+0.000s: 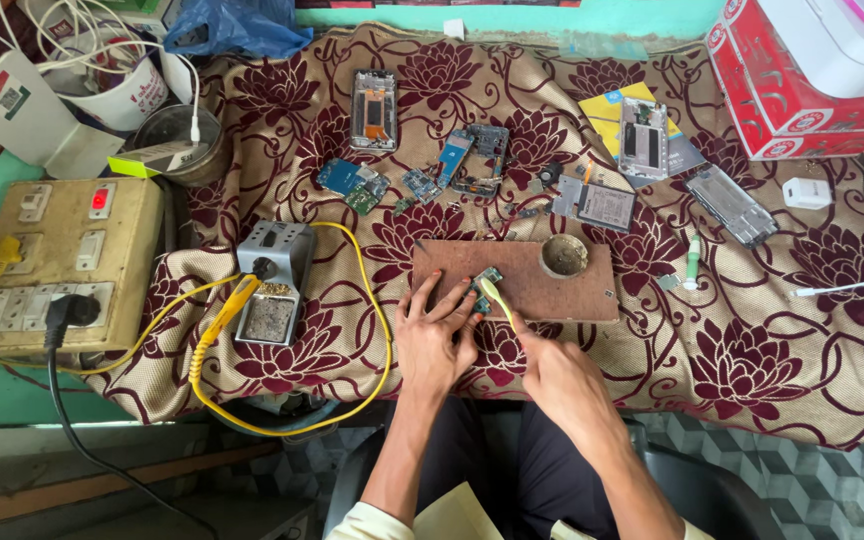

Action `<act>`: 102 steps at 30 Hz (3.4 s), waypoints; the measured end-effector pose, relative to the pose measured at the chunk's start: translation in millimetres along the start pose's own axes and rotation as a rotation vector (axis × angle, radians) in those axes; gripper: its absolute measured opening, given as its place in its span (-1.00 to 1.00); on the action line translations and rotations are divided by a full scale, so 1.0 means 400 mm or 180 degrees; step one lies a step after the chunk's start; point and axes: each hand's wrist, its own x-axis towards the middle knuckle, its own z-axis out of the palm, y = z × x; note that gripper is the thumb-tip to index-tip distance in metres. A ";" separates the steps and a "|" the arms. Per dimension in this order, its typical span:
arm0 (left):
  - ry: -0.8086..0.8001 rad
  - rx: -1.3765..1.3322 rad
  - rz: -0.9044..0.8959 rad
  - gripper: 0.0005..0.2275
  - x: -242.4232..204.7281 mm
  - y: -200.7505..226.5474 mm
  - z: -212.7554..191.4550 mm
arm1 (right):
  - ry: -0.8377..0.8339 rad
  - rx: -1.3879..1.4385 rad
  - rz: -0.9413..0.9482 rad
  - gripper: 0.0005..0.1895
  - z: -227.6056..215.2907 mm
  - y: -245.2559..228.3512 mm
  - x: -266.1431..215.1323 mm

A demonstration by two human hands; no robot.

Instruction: The person uses a toothbrush to scrub a small electronic circuit board on a wooden work surface. They repeatedly brush the board's surface and edges, occasionally repositioning it, while other disassembled phone parts and tools remain on the table.

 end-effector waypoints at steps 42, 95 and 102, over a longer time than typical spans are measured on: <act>-0.0059 -0.0020 -0.0003 -0.76 0.008 0.006 -0.002 | 0.0086 -0.0183 0.0056 -0.41 -0.003 -0.027 0.055; 0.0080 -0.0288 0.0169 -0.81 0.061 -0.007 -0.012 | 0.0043 0.1330 -0.0203 -0.46 0.038 0.082 0.013; 0.0046 -0.0325 0.0105 -0.89 0.061 -0.015 -0.005 | -0.0046 0.0505 0.0470 -0.41 0.000 -0.028 0.032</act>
